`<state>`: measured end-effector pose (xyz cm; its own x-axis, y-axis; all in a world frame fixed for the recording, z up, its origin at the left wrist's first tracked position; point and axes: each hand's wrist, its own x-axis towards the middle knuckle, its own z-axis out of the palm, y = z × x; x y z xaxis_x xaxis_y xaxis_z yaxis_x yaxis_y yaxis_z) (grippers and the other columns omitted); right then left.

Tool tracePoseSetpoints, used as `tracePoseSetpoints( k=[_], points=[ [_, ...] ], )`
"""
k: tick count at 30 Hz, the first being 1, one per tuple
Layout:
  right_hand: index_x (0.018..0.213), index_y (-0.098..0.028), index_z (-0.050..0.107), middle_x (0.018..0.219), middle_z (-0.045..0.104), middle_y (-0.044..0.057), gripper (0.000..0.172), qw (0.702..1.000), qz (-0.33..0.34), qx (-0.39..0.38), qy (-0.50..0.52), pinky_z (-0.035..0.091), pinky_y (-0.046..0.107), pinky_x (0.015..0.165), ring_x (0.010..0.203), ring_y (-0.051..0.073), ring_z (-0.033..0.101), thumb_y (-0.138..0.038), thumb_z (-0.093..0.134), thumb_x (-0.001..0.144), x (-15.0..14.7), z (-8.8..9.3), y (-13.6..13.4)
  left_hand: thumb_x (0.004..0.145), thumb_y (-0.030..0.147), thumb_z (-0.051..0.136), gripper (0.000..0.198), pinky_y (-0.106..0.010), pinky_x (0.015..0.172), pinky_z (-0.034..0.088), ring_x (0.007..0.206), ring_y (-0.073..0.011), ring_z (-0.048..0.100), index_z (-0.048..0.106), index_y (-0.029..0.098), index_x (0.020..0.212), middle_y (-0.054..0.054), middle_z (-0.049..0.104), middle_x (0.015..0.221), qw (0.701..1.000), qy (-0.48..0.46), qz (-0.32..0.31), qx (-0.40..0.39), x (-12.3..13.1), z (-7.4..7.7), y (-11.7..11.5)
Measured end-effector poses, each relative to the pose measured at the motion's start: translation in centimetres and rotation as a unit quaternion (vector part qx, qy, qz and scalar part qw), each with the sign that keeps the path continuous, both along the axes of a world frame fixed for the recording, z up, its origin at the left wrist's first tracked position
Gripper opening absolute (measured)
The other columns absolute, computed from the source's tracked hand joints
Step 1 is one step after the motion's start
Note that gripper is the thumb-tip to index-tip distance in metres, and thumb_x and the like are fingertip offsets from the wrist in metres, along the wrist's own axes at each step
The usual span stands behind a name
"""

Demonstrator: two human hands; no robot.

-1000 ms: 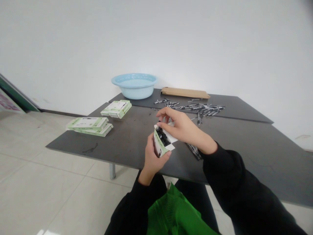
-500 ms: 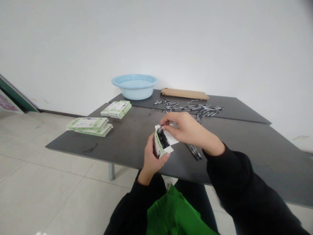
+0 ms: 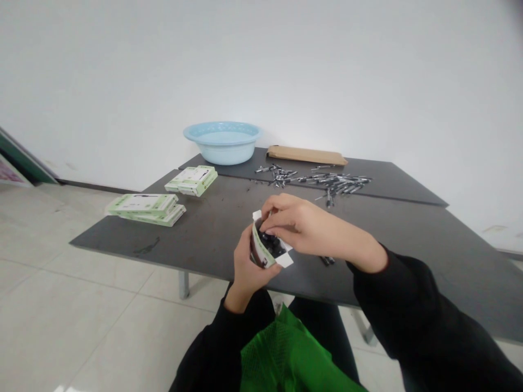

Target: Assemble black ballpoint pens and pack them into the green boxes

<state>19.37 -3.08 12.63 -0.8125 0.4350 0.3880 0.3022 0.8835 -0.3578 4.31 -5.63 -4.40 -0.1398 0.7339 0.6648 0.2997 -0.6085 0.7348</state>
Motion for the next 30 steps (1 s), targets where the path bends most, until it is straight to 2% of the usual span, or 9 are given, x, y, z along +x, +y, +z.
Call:
tracePoseSetpoints(
  k=[5, 8, 10, 14, 16, 21, 24, 27, 30],
  points=[
    [0.108, -0.021, 0.066, 0.112, 0.057, 0.011, 0.024, 0.988, -0.123, -0.001, 0.089, 0.045, 0.042, 0.097, 0.109, 0.024, 0.055, -0.017, 0.052, 0.089, 1.8, -1.4, -1.0, 0.069, 0.035, 0.073, 0.082, -0.041, 0.097, 0.047, 0.119, -0.0281, 0.055, 0.03, 0.018, 0.136, -0.017, 0.048, 0.13, 0.998, -0.057, 0.025, -0.03, 1.2, 0.3, -0.4],
    [0.128, -0.022, 0.052, 0.12, 0.053, 0.012, 0.043, 0.965, -0.22, -0.042, 0.136, 0.047, 0.045, 0.094, 0.11, 0.027, 0.055, -0.031, 0.061, 0.086, 2.6, -3.7, -2.3, 0.067, 0.031, 0.076, 0.095, -0.042, 0.098, 0.046, 0.122, -0.0289, 0.052, 0.018, 0.018, 0.141, -0.019, 0.042, 0.135, 0.994, -0.064, 0.075, -0.044, 1.8, 0.9, -0.7],
    [0.136, -0.022, 0.041, 0.123, 0.052, 0.013, 0.059, 0.959, -0.23, -0.099, 0.134, 0.051, 0.044, 0.087, 0.104, 0.026, 0.057, -0.034, 0.065, 0.083, 2.4, -5.6, -3.4, 0.065, 0.032, 0.079, 0.101, -0.041, 0.095, 0.048, 0.118, -0.0291, 0.054, 0.016, 0.018, 0.143, -0.019, 0.043, 0.132, 0.992, -0.068, 0.084, -0.059, 2.2, 1.4, -0.9],
    [0.125, -0.022, 0.048, 0.113, 0.06, 0.011, 0.037, 0.945, -0.225, -0.158, 0.18, 0.052, 0.039, 0.086, 0.099, 0.023, 0.06, -0.027, 0.055, 0.089, 0.7, -8.4, -4.8, 0.065, 0.032, 0.08, 0.104, -0.041, 0.094, 0.048, 0.115, -0.0283, 0.054, 0.014, 0.021, 0.144, -0.018, 0.043, 0.131, 0.993, -0.062, 0.061, -0.08, 2.6, 2.0, -1.5],
    [0.122, -0.023, 0.051, 0.112, 0.062, 0.01, 0.029, 0.934, -0.228, -0.164, 0.219, 0.052, 0.039, 0.087, 0.1, 0.023, 0.061, -0.025, 0.048, 0.093, 0.0, -9.1, -4.9, 0.072, 0.031, 0.075, 0.093, -0.043, 0.099, 0.044, 0.121, -0.0282, 0.05, 0.017, 0.021, 0.144, -0.018, 0.04, 0.134, 0.995, -0.045, 0.064, -0.057, 2.4, 2.2, -1.8],
    [0.134, -0.024, 0.037, 0.12, 0.06, 0.012, 0.044, 0.883, -0.257, -0.169, 0.354, 0.051, 0.039, 0.092, 0.103, 0.021, 0.062, -0.026, 0.051, 0.093, -0.9, -10.9, -4.4, 0.091, 0.028, 0.051, 0.053, -0.04, 0.1, 0.042, 0.12, -0.0239, 0.048, 0.033, 0.022, 0.14, -0.014, 0.042, 0.131, 0.997, -0.013, 0.07, 0.005, 1.5, 2.1, -2.2],
    [0.126, -0.024, 0.045, 0.12, 0.06, 0.011, 0.033, 0.866, -0.257, -0.165, 0.396, 0.049, 0.04, 0.097, 0.11, 0.021, 0.061, -0.027, 0.05, 0.094, -1.2, -12.1, -4.3, 0.095, 0.027, 0.042, 0.041, -0.038, 0.099, 0.042, 0.116, -0.0216, 0.049, 0.04, 0.022, 0.136, -0.012, 0.047, 0.126, 0.996, 0.016, 0.081, 0.03, 1.3, 2.3, -2.2],
    [0.132, -0.024, 0.047, 0.129, 0.058, 0.012, 0.037, 0.859, -0.276, -0.16, 0.4, 0.048, 0.041, 0.099, 0.114, 0.022, 0.059, -0.029, 0.047, 0.095, -1.1, -12.4, -4.5, 0.098, 0.028, 0.035, 0.033, -0.036, 0.095, 0.044, 0.109, -0.0207, 0.052, 0.05, 0.021, 0.127, -0.01, 0.053, 0.116, 0.995, 0.03, 0.086, 0.041, 1.2, 2.8, -2.0],
    [0.137, -0.026, 0.049, 0.136, 0.054, 0.01, 0.041, 0.882, -0.265, -0.147, 0.361, 0.043, 0.044, 0.105, 0.125, 0.023, 0.052, -0.03, 0.043, 0.096, -0.9, -11.4, -4.5, 0.099, 0.028, 0.034, 0.031, -0.034, 0.09, 0.046, 0.101, -0.0191, 0.055, 0.058, 0.021, 0.118, -0.008, 0.057, 0.107, 0.994, 0.037, 0.092, 0.053, 1.2, 3.5, -1.6]
  ],
)
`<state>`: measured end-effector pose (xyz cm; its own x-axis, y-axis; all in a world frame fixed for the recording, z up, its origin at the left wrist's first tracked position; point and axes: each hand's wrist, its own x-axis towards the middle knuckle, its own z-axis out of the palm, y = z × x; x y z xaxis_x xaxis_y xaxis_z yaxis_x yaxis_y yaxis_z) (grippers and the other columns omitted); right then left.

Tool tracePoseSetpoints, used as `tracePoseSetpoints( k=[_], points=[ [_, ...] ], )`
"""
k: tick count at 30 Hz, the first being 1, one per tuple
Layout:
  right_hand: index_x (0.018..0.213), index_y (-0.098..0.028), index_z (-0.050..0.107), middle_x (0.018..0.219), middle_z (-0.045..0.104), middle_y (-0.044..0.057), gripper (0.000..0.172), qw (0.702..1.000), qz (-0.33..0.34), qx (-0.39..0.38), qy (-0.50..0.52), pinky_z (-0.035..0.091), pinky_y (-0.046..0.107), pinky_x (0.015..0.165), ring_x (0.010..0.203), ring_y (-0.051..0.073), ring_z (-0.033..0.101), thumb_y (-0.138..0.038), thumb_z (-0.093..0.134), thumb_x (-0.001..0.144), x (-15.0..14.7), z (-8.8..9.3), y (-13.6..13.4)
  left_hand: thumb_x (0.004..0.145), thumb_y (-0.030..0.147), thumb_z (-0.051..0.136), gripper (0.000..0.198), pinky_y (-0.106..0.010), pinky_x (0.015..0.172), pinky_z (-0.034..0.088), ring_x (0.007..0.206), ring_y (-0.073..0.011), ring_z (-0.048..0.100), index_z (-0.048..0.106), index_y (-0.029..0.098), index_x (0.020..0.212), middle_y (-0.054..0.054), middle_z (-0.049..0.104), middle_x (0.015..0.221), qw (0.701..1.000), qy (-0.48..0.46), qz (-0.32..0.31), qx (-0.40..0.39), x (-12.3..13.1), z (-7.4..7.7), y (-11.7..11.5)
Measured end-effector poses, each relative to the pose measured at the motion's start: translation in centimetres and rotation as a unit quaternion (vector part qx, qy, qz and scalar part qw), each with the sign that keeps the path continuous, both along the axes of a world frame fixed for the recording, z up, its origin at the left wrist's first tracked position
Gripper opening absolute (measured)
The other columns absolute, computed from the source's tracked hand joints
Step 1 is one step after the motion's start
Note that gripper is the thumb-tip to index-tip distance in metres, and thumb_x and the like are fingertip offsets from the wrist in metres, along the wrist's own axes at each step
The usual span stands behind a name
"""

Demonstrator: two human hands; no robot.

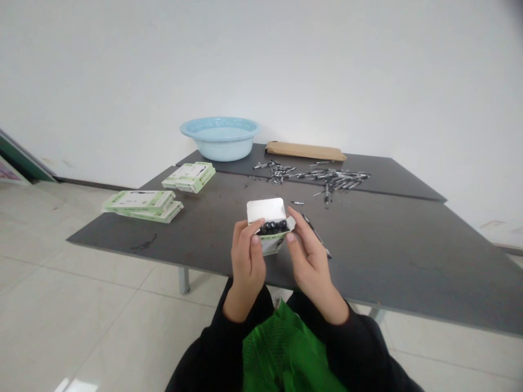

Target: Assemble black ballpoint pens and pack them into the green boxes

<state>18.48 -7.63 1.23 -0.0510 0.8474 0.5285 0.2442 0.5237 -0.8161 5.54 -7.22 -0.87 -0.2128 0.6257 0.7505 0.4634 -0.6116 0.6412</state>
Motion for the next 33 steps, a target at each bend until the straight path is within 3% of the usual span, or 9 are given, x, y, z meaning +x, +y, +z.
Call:
tracePoseSetpoints(
  k=[3, 6, 12, 17, 21, 24, 27, 30, 33],
  points=[
    [0.128, -0.028, 0.06, 0.139, 0.053, 0.007, 0.036, 0.998, 0.035, 0.019, -0.043, 0.038, 0.045, 0.11, 0.132, 0.023, 0.046, -0.029, 0.043, 0.096, 0.1, 1.2, 0.2, 0.099, 0.029, 0.035, 0.03, -0.034, 0.089, 0.046, 0.097, -0.019, 0.057, 0.061, 0.021, 0.112, -0.007, 0.06, 0.103, 1.0, 0.01, 0.001, -0.009, 0.0, 0.6, 0.6],
    [0.125, -0.028, 0.062, 0.133, 0.058, 0.007, 0.035, 0.999, 0.025, 0.017, -0.042, 0.04, 0.043, 0.109, 0.128, 0.022, 0.05, -0.029, 0.041, 0.097, 0.2, 1.6, 0.7, 0.099, 0.032, 0.035, 0.032, -0.034, 0.093, 0.045, 0.104, -0.0198, 0.056, 0.058, 0.021, 0.118, -0.008, 0.06, 0.11, 0.999, -0.023, 0.0, -0.03, 0.0, 0.9, 1.1],
    [0.139, -0.024, 0.034, 0.116, 0.067, 0.01, 0.043, 0.997, 0.051, -0.017, 0.05, 0.053, 0.037, 0.091, 0.108, 0.019, 0.064, -0.031, 0.043, 0.097, 0.1, 1.0, 1.6, 0.098, 0.04, 0.037, 0.042, -0.035, 0.109, 0.035, 0.129, -0.0222, 0.045, 0.045, 0.023, 0.135, -0.01, 0.046, 0.139, 0.991, -0.108, -0.065, -0.037, 0.1, 1.2, 1.8],
    [0.105, -0.024, 0.065, 0.113, 0.069, 0.009, 0.019, 0.999, 0.012, 0.013, 0.028, 0.049, 0.039, 0.097, 0.109, 0.022, 0.064, -0.031, 0.056, 0.09, -0.1, 1.0, 1.4, 0.098, 0.038, 0.037, 0.043, -0.036, 0.106, 0.04, 0.128, -0.022, 0.047, 0.04, 0.024, 0.139, -0.01, 0.044, 0.144, 0.985, -0.136, -0.08, -0.063, 0.2, 1.6, 2.1],
    [0.098, -0.024, 0.069, 0.107, 0.071, 0.007, 0.021, 1.0, -0.001, -0.001, 0.006, 0.051, 0.039, 0.093, 0.103, 0.023, 0.066, -0.031, 0.05, 0.093, 0.0, 1.6, 1.3, 0.099, 0.035, 0.035, 0.039, -0.038, 0.111, 0.035, 0.131, -0.0218, 0.045, 0.049, 0.023, 0.134, -0.009, 0.05, 0.14, 0.986, -0.119, -0.081, -0.084, 0.1, 1.8, 2.2],
    [0.114, -0.024, 0.058, 0.104, 0.071, 0.007, 0.023, 0.998, 0.022, -0.022, 0.053, 0.054, 0.036, 0.085, 0.095, 0.02, 0.067, -0.03, 0.047, 0.094, 0.0, 2.2, 1.9, 0.098, 0.033, 0.037, 0.038, -0.037, 0.108, 0.038, 0.128, -0.0218, 0.048, 0.052, 0.022, 0.13, -0.008, 0.053, 0.137, 0.985, -0.119, -0.087, -0.089, 0.1, 2.0, 2.3],
    [0.135, -0.026, 0.036, 0.117, 0.067, 0.009, 0.044, 0.994, 0.08, -0.013, 0.076, 0.053, 0.037, 0.088, 0.1, 0.019, 0.065, -0.025, 0.048, 0.093, -0.2, 3.0, 2.9, 0.097, 0.032, 0.04, 0.035, -0.037, 0.107, 0.039, 0.127, -0.0225, 0.05, 0.056, 0.021, 0.126, -0.008, 0.056, 0.134, 0.985, -0.118, -0.088, -0.085, 0.0, 2.2, 2.6],
    [0.128, -0.025, 0.05, 0.123, 0.064, 0.009, 0.037, 0.994, 0.109, 0.018, 0.014, 0.047, 0.04, 0.099, 0.112, 0.019, 0.06, -0.019, 0.045, 0.092, -0.2, 3.9, 3.7, 0.097, 0.031, 0.039, 0.039, -0.039, 0.11, 0.036, 0.13, -0.0231, 0.047, 0.051, 0.022, 0.133, -0.008, 0.053, 0.139, 0.983, -0.103, -0.116, -0.097, 0.1, 2.1, 2.6],
    [0.115, -0.024, 0.064, 0.124, 0.063, 0.007, 0.035, 0.989, 0.138, 0.052, -0.026, 0.04, 0.04, 0.107, 0.119, 0.02, 0.056, -0.015, 0.042, 0.09, 0.2, 4.7, 3.9, 0.093, 0.03, 0.047, 0.054, -0.043, 0.113, 0.032, 0.137, -0.0254, 0.039, 0.034, 0.024, 0.145, -0.011, 0.041, 0.149, 0.981, -0.071, -0.149, -0.099, 0.4, 1.5, 2.1]
  ],
)
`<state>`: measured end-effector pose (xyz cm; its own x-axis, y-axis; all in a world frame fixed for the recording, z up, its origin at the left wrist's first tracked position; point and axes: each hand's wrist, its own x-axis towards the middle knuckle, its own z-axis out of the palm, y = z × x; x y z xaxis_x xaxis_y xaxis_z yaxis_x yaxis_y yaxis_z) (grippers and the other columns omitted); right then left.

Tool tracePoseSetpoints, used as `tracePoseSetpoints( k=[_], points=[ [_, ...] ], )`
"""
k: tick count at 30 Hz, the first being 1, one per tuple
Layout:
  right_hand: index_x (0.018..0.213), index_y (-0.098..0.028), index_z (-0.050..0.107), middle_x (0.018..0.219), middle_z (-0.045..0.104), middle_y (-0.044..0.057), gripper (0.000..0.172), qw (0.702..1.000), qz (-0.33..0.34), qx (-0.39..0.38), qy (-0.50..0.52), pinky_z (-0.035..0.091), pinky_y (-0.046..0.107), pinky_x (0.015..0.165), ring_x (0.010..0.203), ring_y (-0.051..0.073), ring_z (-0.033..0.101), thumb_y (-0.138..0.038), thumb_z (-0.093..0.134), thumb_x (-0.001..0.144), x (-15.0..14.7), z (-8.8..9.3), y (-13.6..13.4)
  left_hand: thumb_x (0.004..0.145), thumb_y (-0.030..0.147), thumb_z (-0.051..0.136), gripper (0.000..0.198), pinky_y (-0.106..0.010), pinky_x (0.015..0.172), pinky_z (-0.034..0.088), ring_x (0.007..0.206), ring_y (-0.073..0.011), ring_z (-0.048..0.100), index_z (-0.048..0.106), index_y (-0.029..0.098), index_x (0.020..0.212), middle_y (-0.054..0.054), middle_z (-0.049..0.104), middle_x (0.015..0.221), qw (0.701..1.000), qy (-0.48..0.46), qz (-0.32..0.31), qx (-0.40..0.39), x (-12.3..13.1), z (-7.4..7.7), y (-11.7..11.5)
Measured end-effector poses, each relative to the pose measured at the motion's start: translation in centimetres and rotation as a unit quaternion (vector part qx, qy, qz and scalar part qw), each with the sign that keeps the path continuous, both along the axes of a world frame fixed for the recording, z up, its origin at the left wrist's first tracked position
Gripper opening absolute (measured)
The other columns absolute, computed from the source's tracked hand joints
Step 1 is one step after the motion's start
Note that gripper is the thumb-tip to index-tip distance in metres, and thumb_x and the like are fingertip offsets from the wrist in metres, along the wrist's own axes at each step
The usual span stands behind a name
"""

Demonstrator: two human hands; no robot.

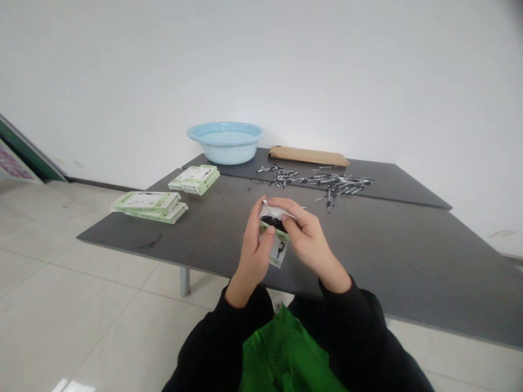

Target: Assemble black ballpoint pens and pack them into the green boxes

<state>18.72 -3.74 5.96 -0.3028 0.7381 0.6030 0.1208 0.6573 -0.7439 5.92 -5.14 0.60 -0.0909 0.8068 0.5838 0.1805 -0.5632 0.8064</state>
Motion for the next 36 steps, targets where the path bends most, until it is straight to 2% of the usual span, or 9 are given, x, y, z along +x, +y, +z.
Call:
tracePoseSetpoints(
  k=[3, 6, 9, 12, 22, 31, 36],
  points=[
    [0.121, -0.025, 0.064, 0.129, 0.061, 0.007, 0.038, 0.998, 0.05, 0.008, -0.022, 0.041, 0.04, 0.106, 0.122, 0.022, 0.054, -0.015, 0.049, 0.087, 0.4, 0.5, -0.3, 0.081, 0.029, 0.064, 0.083, -0.046, 0.113, 0.033, 0.138, -0.0292, 0.036, 0.018, 0.022, 0.15, -0.016, 0.033, 0.152, 0.999, 0.037, 0.012, 0.0, 0.6, -0.8, -0.6],
    [0.118, -0.025, 0.066, 0.125, 0.064, 0.007, 0.034, 0.999, 0.038, 0.002, -0.028, 0.044, 0.039, 0.104, 0.12, 0.022, 0.057, -0.019, 0.053, 0.087, 0.5, 0.5, -0.6, 0.072, 0.028, 0.073, 0.097, -0.049, 0.111, 0.034, 0.137, -0.031, 0.038, 0.015, 0.021, 0.15, -0.019, 0.033, 0.15, 0.995, 0.059, 0.077, -0.004, 1.4, -1.4, -0.7],
    [0.117, -0.025, 0.066, 0.119, 0.068, 0.006, 0.031, 0.999, -0.027, -0.02, -0.027, 0.048, 0.037, 0.1, 0.113, 0.02, 0.062, -0.022, 0.052, 0.09, 0.5, 0.1, -0.7, 0.069, 0.029, 0.075, 0.096, -0.049, 0.108, 0.038, 0.133, -0.0314, 0.043, 0.02, 0.02, 0.147, -0.019, 0.038, 0.146, 0.99, 0.07, 0.124, -0.003, 1.7, -1.5, -0.5],
    [0.127, -0.025, 0.06, 0.121, 0.068, 0.006, 0.038, 0.996, -0.062, -0.033, -0.046, 0.051, 0.037, 0.096, 0.109, 0.02, 0.065, -0.022, 0.052, 0.09, 0.6, -0.3, -0.7, 0.069, 0.031, 0.075, 0.092, -0.047, 0.104, 0.042, 0.128, -0.0316, 0.048, 0.025, 0.019, 0.145, -0.019, 0.045, 0.14, 0.988, 0.086, 0.125, 0.0, 1.7, -1.4, -0.4],
    [0.117, -0.024, 0.069, 0.125, 0.067, 0.004, 0.036, 0.997, -0.039, 0.017, -0.065, 0.045, 0.038, 0.107, 0.118, 0.019, 0.06, -0.014, 0.049, 0.088, 0.6, 0.0, -1.4, 0.072, 0.03, 0.072, 0.081, -0.045, 0.105, 0.042, 0.126, -0.0295, 0.051, 0.032, 0.019, 0.142, -0.017, 0.05, 0.138, 0.988, 0.089, 0.124, 0.015, 1.6, -1.2, -0.7],
    [0.112, -0.024, 0.07, 0.119, 0.069, 0.005, 0.033, 0.997, -0.023, 0.005, -0.073, 0.047, 0.037, 0.104, 0.115, 0.019, 0.062, -0.014, 0.049, 0.089, 1.3, 0.2, -1.4, 0.064, 0.033, 0.077, 0.091, -0.046, 0.098, 0.046, 0.123, -0.0316, 0.053, 0.03, 0.019, 0.141, -0.018, 0.051, 0.134, 0.984, 0.08, 0.154, -0.034, 1.8, -1.8, -0.5],
    [0.111, -0.024, 0.07, 0.118, 0.07, 0.005, 0.033, 0.995, -0.011, 0.015, -0.096, 0.048, 0.037, 0.103, 0.114, 0.019, 0.062, -0.013, 0.048, 0.089, 1.6, 0.7, -1.7, 0.064, 0.033, 0.077, 0.092, -0.045, 0.095, 0.048, 0.12, -0.0312, 0.055, 0.029, 0.018, 0.141, -0.018, 0.051, 0.133, 0.981, 0.087, 0.173, -0.029, 1.9, -1.9, -0.8]
  ],
)
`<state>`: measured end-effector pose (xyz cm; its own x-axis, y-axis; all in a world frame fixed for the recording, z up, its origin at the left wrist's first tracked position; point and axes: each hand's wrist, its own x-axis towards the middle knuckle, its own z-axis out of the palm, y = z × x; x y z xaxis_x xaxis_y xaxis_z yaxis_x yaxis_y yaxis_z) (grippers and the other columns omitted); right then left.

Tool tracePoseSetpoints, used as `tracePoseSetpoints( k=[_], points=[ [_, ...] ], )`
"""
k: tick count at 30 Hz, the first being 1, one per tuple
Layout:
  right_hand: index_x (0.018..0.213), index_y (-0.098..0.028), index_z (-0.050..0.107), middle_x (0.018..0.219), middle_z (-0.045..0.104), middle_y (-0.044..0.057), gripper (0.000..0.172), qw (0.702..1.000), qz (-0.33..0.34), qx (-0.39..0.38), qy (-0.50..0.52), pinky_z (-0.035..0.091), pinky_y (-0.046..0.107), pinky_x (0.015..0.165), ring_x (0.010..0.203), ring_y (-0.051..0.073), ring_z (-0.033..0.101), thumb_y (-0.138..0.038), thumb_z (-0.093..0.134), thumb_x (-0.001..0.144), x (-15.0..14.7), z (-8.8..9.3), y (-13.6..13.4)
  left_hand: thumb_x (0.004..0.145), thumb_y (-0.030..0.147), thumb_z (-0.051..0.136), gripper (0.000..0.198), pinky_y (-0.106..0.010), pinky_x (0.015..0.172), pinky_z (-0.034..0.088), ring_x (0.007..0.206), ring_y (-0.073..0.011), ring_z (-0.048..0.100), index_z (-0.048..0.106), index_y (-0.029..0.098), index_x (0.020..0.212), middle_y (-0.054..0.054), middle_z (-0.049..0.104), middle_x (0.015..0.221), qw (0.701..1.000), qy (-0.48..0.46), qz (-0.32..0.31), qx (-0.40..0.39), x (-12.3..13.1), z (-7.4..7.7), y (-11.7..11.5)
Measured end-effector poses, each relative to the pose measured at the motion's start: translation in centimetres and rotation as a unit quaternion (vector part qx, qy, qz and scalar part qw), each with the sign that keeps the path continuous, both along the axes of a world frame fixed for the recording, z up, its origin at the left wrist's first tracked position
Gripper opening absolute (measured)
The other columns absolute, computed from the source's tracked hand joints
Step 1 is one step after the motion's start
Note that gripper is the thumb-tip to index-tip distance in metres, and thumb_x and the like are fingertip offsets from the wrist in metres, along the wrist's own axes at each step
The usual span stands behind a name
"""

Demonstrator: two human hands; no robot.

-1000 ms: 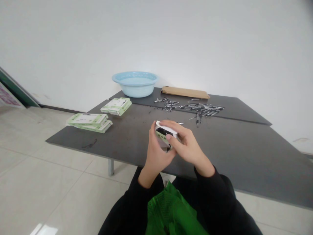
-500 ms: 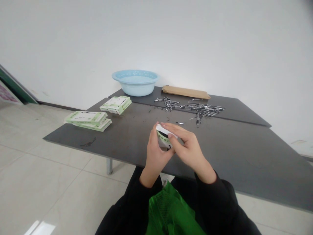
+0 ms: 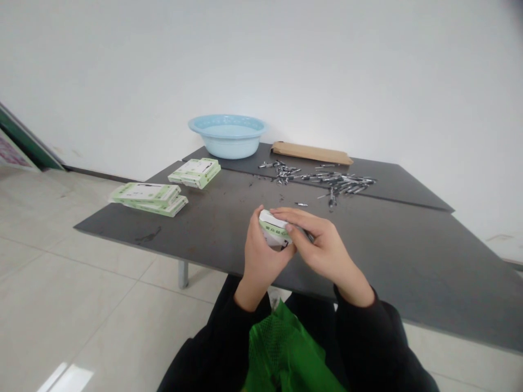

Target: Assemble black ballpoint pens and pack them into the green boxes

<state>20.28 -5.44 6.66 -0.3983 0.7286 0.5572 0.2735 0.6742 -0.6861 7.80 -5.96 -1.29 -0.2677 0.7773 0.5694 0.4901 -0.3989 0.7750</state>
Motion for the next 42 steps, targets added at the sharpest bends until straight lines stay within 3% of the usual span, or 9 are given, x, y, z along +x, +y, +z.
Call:
tracePoseSetpoints(
  k=[8, 15, 24, 28, 33, 42],
  points=[
    [0.091, -0.021, 0.069, 0.095, 0.071, 0.006, 0.012, 0.996, -0.086, 0.034, 0.0, 0.053, 0.032, 0.083, 0.09, 0.019, 0.066, -0.02, 0.059, 0.084, -2.0, 0.8, -0.1, 0.071, 0.035, 0.072, 0.079, -0.048, 0.097, 0.047, 0.12, -0.0311, 0.055, 0.033, 0.02, 0.138, -0.017, 0.053, 0.131, 0.999, 0.017, 0.017, 0.03, 0.3, -0.2, -0.1],
    [0.093, -0.025, 0.074, 0.098, 0.07, 0.004, 0.022, 0.994, -0.099, 0.039, -0.012, 0.054, 0.032, 0.083, 0.09, 0.019, 0.066, -0.016, 0.055, 0.084, -3.4, 0.3, 0.1, 0.082, 0.027, 0.06, 0.049, -0.048, 0.092, 0.051, 0.111, -0.0301, 0.059, 0.043, 0.015, 0.126, -0.017, 0.057, 0.118, 0.997, 0.031, 0.03, 0.071, 0.3, -0.2, 0.1],
    [0.087, -0.024, 0.074, 0.092, 0.071, 0.004, 0.019, 0.987, -0.159, 0.039, 0.008, 0.054, 0.031, 0.078, 0.084, 0.018, 0.066, -0.017, 0.056, 0.084, -3.9, 0.2, -0.5, 0.087, 0.026, 0.055, 0.054, -0.045, 0.093, 0.05, 0.107, -0.0271, 0.06, 0.036, 0.021, 0.137, -0.013, 0.06, 0.114, 0.995, 0.041, 0.015, 0.09, 0.4, -0.6, 0.4],
    [0.087, -0.023, 0.072, 0.089, 0.071, 0.004, 0.018, 0.979, -0.196, 0.053, 0.003, 0.053, 0.031, 0.076, 0.082, 0.018, 0.066, -0.018, 0.055, 0.085, -3.2, 0.5, -0.3, 0.081, 0.03, 0.063, 0.066, -0.045, 0.092, 0.05, 0.107, -0.0278, 0.06, 0.033, 0.021, 0.139, -0.014, 0.059, 0.118, 0.994, 0.053, 0.009, 0.092, 0.6, -0.8, 0.2],
    [0.098, -0.024, 0.072, 0.102, 0.07, 0.005, 0.024, 0.992, -0.101, 0.048, -0.061, 0.053, 0.031, 0.082, 0.093, 0.02, 0.066, -0.017, 0.051, 0.088, -2.2, 0.8, -0.2, 0.074, 0.039, 0.071, 0.082, -0.049, 0.097, 0.047, 0.119, -0.0318, 0.055, 0.03, 0.02, 0.142, -0.017, 0.052, 0.132, 0.997, 0.036, 0.014, 0.072, 0.4, -0.8, 0.2],
    [0.1, -0.022, 0.069, 0.103, 0.069, 0.006, 0.021, 0.998, -0.058, 0.02, 0.002, 0.051, 0.033, 0.088, 0.097, 0.019, 0.064, -0.019, 0.051, 0.089, -1.9, 0.8, 0.2, 0.073, 0.039, 0.071, 0.081, -0.046, 0.096, 0.048, 0.116, -0.0304, 0.057, 0.033, 0.02, 0.142, -0.015, 0.058, 0.124, 0.996, 0.049, 0.01, 0.072, 0.4, -0.6, 0.1]
  ],
)
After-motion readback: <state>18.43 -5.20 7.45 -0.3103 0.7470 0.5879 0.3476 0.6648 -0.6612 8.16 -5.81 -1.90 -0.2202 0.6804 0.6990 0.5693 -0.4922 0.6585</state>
